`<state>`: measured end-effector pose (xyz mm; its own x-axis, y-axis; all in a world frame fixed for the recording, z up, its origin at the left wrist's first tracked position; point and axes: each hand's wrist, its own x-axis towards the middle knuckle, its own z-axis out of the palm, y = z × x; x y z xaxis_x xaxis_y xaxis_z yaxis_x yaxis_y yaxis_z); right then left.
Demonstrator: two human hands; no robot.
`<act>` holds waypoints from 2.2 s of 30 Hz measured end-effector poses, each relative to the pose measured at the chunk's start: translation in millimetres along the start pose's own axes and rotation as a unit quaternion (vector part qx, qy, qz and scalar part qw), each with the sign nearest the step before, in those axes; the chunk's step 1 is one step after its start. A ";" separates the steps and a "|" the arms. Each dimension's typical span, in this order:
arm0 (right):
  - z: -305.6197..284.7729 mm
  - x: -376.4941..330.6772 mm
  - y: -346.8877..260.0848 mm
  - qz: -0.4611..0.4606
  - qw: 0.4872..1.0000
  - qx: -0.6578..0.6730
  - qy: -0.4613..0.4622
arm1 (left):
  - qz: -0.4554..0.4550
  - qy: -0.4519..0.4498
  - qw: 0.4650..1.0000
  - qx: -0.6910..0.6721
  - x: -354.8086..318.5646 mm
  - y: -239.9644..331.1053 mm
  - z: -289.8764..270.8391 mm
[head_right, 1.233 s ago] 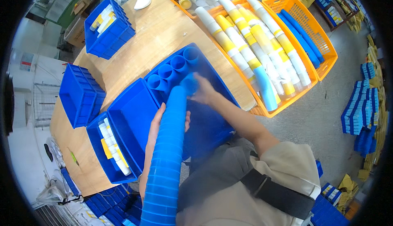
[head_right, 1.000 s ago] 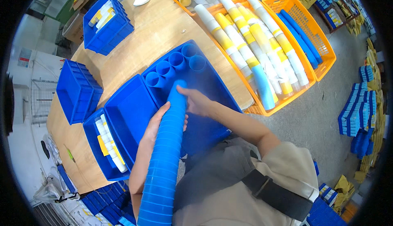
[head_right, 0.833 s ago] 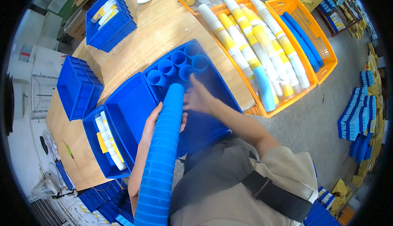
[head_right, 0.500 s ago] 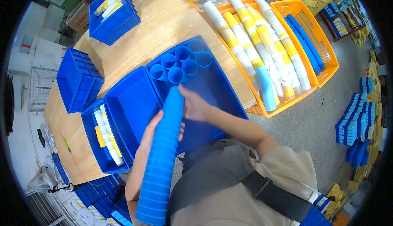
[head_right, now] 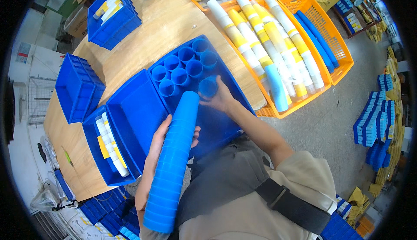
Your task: The person repeatedly picks up blue plastic tubes and stacks them into blue trays on a wooden table. They also handle white and yellow plastic cups, placing them into trays. The person moves between the table and the floor to retrieve and return trays.
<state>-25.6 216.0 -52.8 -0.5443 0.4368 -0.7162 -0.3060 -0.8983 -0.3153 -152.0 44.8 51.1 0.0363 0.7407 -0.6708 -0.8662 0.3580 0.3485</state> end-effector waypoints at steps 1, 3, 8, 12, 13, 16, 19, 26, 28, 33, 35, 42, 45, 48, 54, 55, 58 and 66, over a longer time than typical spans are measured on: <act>0.6 -5.5 -4.1 0.073 0.997 0.022 0.004 | -0.006 0.040 0.999 0.023 1.4 -2.3 1.2; 2.0 -20.9 -1.8 0.173 0.975 -0.054 -0.126 | -0.027 0.071 0.994 0.072 0.1 -0.1 -0.6; -6.6 -3.7 18.0 0.027 0.980 -0.132 -0.145 | -0.063 0.069 0.990 0.103 -2.4 0.8 -7.5; 0.5 -7.7 23.4 0.228 0.962 -0.092 -0.115 | -0.054 0.053 0.993 0.085 -7.4 -1.0 -15.4; 2.5 -9.8 30.4 0.193 0.956 -0.147 -0.164 | -0.067 0.076 0.990 0.100 -8.7 -0.5 -17.3; 9.5 -8.2 39.1 0.163 0.931 -0.226 -0.235 | -0.075 0.129 0.983 0.104 -13.5 -0.6 -21.7; 8.7 -2.7 47.5 0.172 0.974 -0.057 -0.140 | -0.074 0.082 0.993 0.032 -24.1 -5.4 -23.0; -15.6 4.6 57.6 0.139 0.976 -0.121 -0.116 | -0.091 0.063 0.988 0.112 -46.1 -22.7 -26.3; -11.8 -6.3 58.9 0.168 0.968 -0.076 -0.169 | -0.068 0.077 0.994 0.031 -47.3 -24.2 -27.9; -15.5 -45.9 59.0 0.198 0.932 -0.169 -0.252 | -0.073 0.084 0.987 0.112 -39.5 -28.1 -29.4; -22.1 -51.0 56.8 0.186 0.941 -0.163 -0.232 | -0.080 0.084 0.989 0.094 -34.2 -31.0 -29.4; -64.2 -14.4 58.1 0.166 0.950 -0.243 -0.107 | -0.070 0.120 0.988 0.065 -29.1 -36.8 -38.4; -78.5 18.4 66.9 0.122 0.946 -0.301 -0.010 | -0.095 0.088 0.990 0.050 -32.6 -44.9 -45.5; -79.9 57.2 83.5 0.050 0.909 -0.412 0.018 | -0.127 0.085 0.987 0.045 -31.0 -57.9 -51.0; -57.0 93.9 99.7 -0.067 0.896 -0.432 0.071 | -0.160 0.101 0.981 -0.034 6.4 -79.8 -65.3; -52.9 91.6 93.7 -0.044 0.898 -0.433 0.068 | -0.165 0.107 0.978 -0.064 17.0 -82.1 -68.9; -44.2 72.7 67.8 0.005 0.924 -0.381 0.038 | -0.125 0.113 0.985 -0.038 51.6 -89.5 -79.2; -68.8 4.2 29.4 -0.057 0.767 -0.633 -0.082 | -0.005 0.049 0.983 -0.178 104.1 -81.7 -101.0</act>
<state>16.9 188.2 -108.0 -0.6926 0.4234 -0.5840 0.5897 -0.1339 -0.7964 -127.7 35.3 -113.3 0.0128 0.6741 -0.7385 -0.9861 0.1308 0.1023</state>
